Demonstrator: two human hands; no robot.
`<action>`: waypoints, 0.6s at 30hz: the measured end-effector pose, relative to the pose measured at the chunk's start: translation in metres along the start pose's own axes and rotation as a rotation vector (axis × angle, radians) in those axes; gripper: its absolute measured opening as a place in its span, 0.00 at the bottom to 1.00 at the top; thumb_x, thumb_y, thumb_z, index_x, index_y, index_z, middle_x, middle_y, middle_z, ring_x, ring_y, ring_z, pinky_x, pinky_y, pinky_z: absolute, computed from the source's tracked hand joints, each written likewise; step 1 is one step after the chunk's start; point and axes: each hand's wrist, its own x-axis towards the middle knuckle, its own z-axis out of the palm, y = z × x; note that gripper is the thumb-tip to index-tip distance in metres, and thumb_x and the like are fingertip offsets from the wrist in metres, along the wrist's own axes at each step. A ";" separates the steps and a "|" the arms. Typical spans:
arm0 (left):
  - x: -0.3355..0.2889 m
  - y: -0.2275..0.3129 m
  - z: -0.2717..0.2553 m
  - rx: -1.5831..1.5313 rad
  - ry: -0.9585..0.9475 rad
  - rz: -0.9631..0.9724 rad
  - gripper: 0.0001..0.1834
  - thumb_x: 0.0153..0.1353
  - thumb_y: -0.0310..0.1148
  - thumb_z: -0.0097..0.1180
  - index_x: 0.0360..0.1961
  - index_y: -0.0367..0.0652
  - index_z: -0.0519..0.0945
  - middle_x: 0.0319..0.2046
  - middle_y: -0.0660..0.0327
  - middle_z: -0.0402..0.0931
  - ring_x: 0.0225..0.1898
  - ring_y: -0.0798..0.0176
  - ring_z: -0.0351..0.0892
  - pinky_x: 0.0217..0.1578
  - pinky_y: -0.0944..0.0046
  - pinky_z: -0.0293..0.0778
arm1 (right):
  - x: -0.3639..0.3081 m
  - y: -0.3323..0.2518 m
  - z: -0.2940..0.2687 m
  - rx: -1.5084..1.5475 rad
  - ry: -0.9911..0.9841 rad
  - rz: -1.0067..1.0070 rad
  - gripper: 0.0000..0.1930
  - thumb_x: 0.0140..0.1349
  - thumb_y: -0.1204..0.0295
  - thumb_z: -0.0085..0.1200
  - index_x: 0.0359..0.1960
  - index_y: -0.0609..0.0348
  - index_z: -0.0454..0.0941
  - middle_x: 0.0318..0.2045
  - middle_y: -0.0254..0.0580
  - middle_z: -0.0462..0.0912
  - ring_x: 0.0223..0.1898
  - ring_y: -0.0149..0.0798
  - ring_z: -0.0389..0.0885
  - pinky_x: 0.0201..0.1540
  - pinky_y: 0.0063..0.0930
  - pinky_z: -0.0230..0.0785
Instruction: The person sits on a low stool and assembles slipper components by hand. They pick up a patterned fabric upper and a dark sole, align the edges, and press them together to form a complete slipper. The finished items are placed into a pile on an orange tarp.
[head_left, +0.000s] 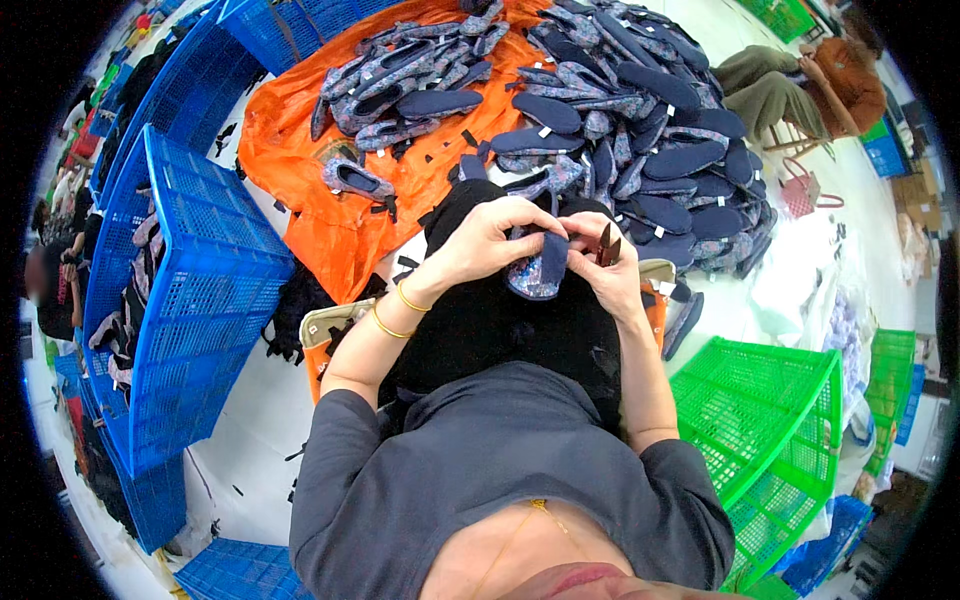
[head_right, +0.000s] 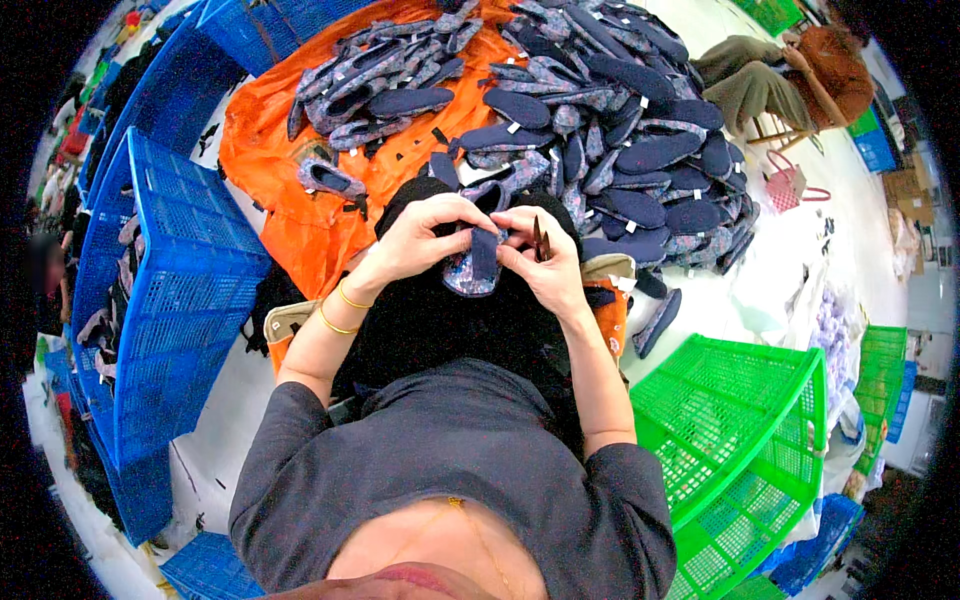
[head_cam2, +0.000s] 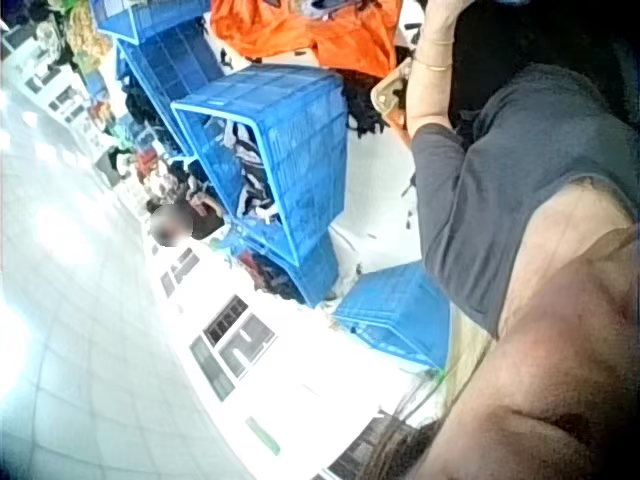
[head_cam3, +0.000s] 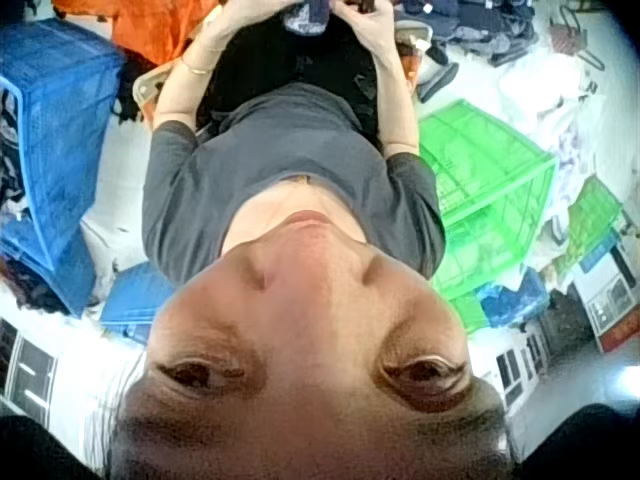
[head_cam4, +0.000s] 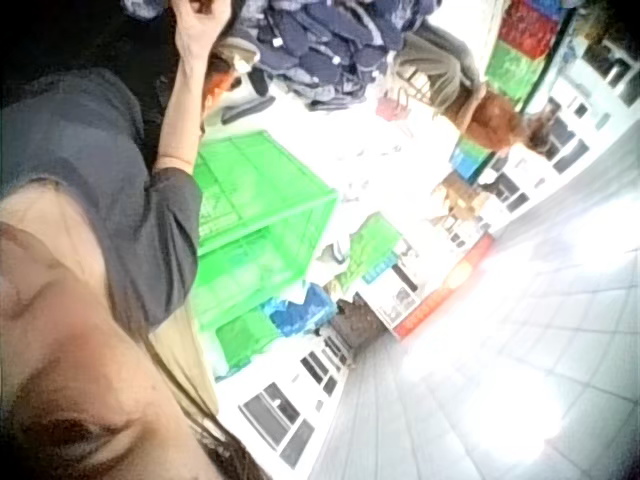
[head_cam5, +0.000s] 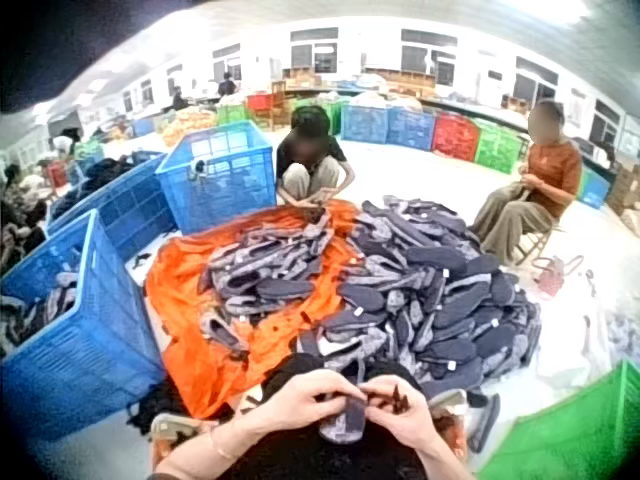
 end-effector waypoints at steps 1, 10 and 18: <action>-0.001 0.001 0.002 0.011 -0.021 -0.048 0.12 0.54 0.23 0.59 0.41 0.38 0.81 0.37 0.59 0.81 0.42 0.63 0.80 0.47 0.64 0.73 | 0.001 0.005 0.003 -0.086 0.067 -0.099 0.12 0.57 0.82 0.60 0.44 0.65 0.79 0.42 0.33 0.76 0.35 0.23 0.76 0.37 0.16 0.70; 0.010 0.003 -0.004 0.123 -0.189 0.053 0.20 0.53 0.26 0.62 0.49 0.41 0.79 0.40 0.55 0.80 0.43 0.57 0.79 0.47 0.60 0.73 | 0.004 -0.021 0.017 -0.706 0.159 -0.477 0.04 0.55 0.80 0.60 0.32 0.62 0.78 0.30 0.45 0.80 0.29 0.44 0.81 0.31 0.28 0.73; 0.007 0.001 0.004 0.453 0.086 0.338 0.17 0.45 0.19 0.57 0.38 0.46 0.84 0.38 0.59 0.81 0.39 0.56 0.81 0.38 0.60 0.77 | -0.010 -0.032 0.000 -0.450 0.216 -0.210 0.07 0.57 0.75 0.63 0.35 0.60 0.79 0.30 0.36 0.78 0.26 0.28 0.74 0.26 0.17 0.64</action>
